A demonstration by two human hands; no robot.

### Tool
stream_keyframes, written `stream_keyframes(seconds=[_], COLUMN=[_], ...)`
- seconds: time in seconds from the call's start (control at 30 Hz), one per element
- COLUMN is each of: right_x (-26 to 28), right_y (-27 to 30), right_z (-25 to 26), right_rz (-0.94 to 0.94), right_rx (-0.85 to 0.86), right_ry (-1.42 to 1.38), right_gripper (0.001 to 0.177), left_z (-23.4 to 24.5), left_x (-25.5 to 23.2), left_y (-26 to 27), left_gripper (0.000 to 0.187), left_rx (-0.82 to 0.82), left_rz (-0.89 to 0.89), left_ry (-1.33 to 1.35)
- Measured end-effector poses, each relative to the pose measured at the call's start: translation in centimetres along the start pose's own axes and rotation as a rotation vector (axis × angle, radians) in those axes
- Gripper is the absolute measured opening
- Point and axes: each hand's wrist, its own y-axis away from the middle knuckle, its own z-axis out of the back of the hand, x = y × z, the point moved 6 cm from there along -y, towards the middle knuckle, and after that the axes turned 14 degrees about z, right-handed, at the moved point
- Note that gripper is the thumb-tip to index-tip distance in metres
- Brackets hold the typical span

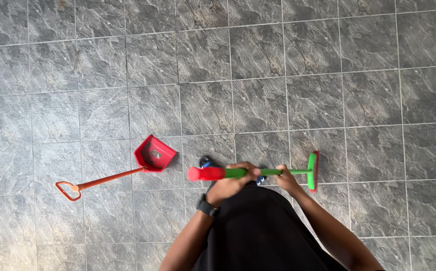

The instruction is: The person sweeps a tiled floor using a green and red broom, gathering debris into a pile. They then use a red dustpan to collect the swept debris. The task is performed in a room with a bicycle and scooter visible in the background.

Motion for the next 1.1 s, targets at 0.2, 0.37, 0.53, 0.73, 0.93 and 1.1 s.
stream_keyframes(seconds=[0.2, 0.37, 0.53, 0.73, 0.93, 1.1], right_x=[-1.4, 1.4, 6.5, 11.1, 4.3, 0.5], right_y=[-2.2, -9.0, -13.8, -12.9, -6.2, -0.2], right_z=[-3.7, -8.8, -10.0, -7.8, -6.3, -4.2], right_rz=[-0.369, -0.215, -0.242, -0.417, -0.486, -0.609], right_rx=[0.002, 0.048, 0.262, 0.408, 0.442, 0.304], right_ry=[0.061, -0.002, -0.187, -0.106, -0.203, -0.302], right_gripper=[0.049, 0.047, 0.038, 0.035, 0.023, 0.021], left_z=[0.4, 4.7, 6.4, 6.8, 6.5, 3.6], left_x=[0.5, -3.1, -8.0, -10.7, -8.0, -2.3], left_y=[0.5, 2.9, 6.1, 8.6, 6.2, 3.4], left_gripper=[0.021, 0.027, 0.028, 0.031, 0.026, 0.022], left_rx=[-0.068, -0.124, -0.141, -0.134, -0.107, -0.119], left_rz=[0.066, -0.192, -0.476, -0.544, -0.361, 0.168], left_ry=[-0.122, -0.219, -0.388, -0.336, -0.227, -0.024])
